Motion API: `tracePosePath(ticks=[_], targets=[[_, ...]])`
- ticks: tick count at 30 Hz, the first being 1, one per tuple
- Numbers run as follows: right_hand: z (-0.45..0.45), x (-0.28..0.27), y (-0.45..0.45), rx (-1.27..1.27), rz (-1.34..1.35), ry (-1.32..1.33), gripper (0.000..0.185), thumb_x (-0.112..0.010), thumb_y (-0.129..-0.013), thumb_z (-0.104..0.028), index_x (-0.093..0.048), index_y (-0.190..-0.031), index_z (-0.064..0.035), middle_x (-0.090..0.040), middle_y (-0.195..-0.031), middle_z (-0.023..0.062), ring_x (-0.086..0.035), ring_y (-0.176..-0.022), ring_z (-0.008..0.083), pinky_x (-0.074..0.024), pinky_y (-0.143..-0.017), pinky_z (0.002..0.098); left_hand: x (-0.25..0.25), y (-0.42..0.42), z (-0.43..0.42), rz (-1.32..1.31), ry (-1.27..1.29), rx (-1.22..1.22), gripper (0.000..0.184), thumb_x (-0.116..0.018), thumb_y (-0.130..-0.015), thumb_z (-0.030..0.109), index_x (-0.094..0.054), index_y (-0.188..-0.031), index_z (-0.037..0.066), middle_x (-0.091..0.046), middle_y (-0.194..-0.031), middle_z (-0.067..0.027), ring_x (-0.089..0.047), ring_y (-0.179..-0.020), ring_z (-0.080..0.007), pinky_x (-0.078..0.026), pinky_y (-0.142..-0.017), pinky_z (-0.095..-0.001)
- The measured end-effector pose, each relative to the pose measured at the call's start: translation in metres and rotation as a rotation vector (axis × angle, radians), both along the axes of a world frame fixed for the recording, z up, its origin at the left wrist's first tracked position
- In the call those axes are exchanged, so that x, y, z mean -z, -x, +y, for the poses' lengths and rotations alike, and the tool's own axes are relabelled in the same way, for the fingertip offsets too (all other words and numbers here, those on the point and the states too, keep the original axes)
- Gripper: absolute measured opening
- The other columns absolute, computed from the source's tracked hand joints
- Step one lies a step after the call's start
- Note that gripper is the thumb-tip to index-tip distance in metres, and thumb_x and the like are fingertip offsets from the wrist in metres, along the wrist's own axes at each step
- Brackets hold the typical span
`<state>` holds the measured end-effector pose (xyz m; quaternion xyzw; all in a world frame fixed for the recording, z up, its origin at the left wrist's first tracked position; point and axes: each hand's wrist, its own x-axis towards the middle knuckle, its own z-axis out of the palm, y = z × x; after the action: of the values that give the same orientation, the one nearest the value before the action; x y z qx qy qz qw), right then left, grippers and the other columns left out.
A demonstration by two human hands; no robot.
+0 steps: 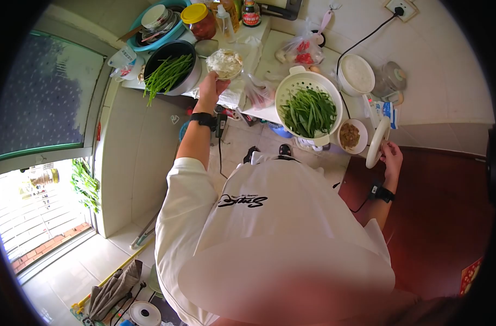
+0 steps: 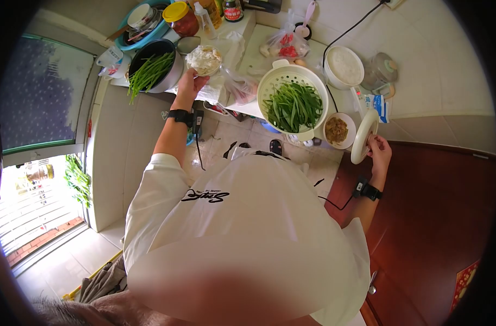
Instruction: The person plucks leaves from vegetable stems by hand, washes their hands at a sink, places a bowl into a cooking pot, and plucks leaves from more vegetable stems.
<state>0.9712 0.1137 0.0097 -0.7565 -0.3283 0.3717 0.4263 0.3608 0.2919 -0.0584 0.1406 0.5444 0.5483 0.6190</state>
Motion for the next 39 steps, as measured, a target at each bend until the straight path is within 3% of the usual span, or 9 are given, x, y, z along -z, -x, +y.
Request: tracePosePath(ticks=[11, 19, 26, 31, 37, 39], targets=[[-0.002, -0.009, 0.006, -0.01, -0.029, 0.038, 0.037, -0.074, -0.083, -0.029, -0.062, -0.109, -0.0046, -0.064, -0.086, -0.0003, -0.06, -0.076, 0.0069, -0.0444, -0.058, 0.0201, -0.032, 0.01, 0.005, 0.071, -0.026, 0.109, 0.035, -0.045, -0.086, 0.021, -0.056, -0.108, -0.004, -0.067, -0.09, -0.0163, -0.066, -0.071, -0.0233, -0.051, -0.054, -0.0261], [-0.012, -0.036, -0.009, -0.022, -0.098, 0.004, 0.033, -0.07, -0.085, -0.026, -0.063, -0.111, -0.0066, -0.065, -0.087, -0.0017, -0.061, -0.076, 0.0067, -0.0461, -0.058, 0.0204, -0.088, -0.068, 0.028, -0.002, -0.081, 0.387, 0.042, -0.044, -0.089, 0.028, -0.056, -0.115, -0.002, -0.066, -0.101, -0.0172, -0.068, -0.088, -0.0254, -0.057, -0.071, -0.0333], [-0.013, -0.038, -0.042, -0.004, -0.002, -0.089, 0.031, -0.074, -0.08, -0.019, -0.064, -0.104, -0.002, -0.062, -0.083, -0.0009, -0.059, -0.071, 0.0063, -0.0444, -0.053, 0.0187, -0.071, -0.233, 0.062, -0.062, -0.046, 0.61, 0.046, -0.051, -0.086, 0.031, -0.052, -0.119, -0.001, -0.063, -0.106, -0.0201, -0.066, -0.088, -0.0293, -0.058, -0.076, -0.0392], [-0.016, -0.026, -0.068, -0.009, 0.059, -0.108, 0.029, -0.073, -0.079, -0.013, -0.063, -0.103, -0.0001, -0.062, -0.083, 0.0001, -0.058, -0.069, 0.0058, -0.0446, -0.053, 0.0196, -0.018, -0.344, 0.103, -0.129, 0.107, 0.685, 0.047, -0.055, -0.082, 0.033, -0.051, -0.118, 0.002, -0.06, -0.098, -0.0214, -0.065, -0.08, -0.0322, -0.058, -0.074, -0.0417], [-0.035, 0.003, -0.089, -0.006, 0.0, -0.085, 0.026, -0.072, -0.077, -0.008, -0.064, -0.101, -0.0005, -0.059, -0.081, -0.0022, -0.054, -0.069, 0.0037, -0.0449, -0.062, 0.019, 0.023, -0.409, 0.156, 0.049, 0.058, 0.702, 0.045, -0.059, -0.081, 0.037, -0.059, -0.11, 0.003, -0.061, -0.087, -0.0154, -0.065, -0.075, -0.0233, -0.057, -0.065, -0.0308], [-0.04, 0.005, -0.09, 0.01, -0.012, -0.103, 0.026, -0.073, -0.076, -0.007, -0.065, -0.099, -0.001, -0.059, -0.08, -0.0025, -0.054, -0.069, 0.0039, -0.0449, -0.063, 0.0192, 0.022, -0.419, 0.169, 0.282, -0.142, 0.742, 0.045, -0.06, -0.081, 0.037, -0.061, -0.107, 0.001, -0.064, -0.089, -0.0129, -0.065, -0.075, -0.0201, -0.056, -0.063, -0.0296]])
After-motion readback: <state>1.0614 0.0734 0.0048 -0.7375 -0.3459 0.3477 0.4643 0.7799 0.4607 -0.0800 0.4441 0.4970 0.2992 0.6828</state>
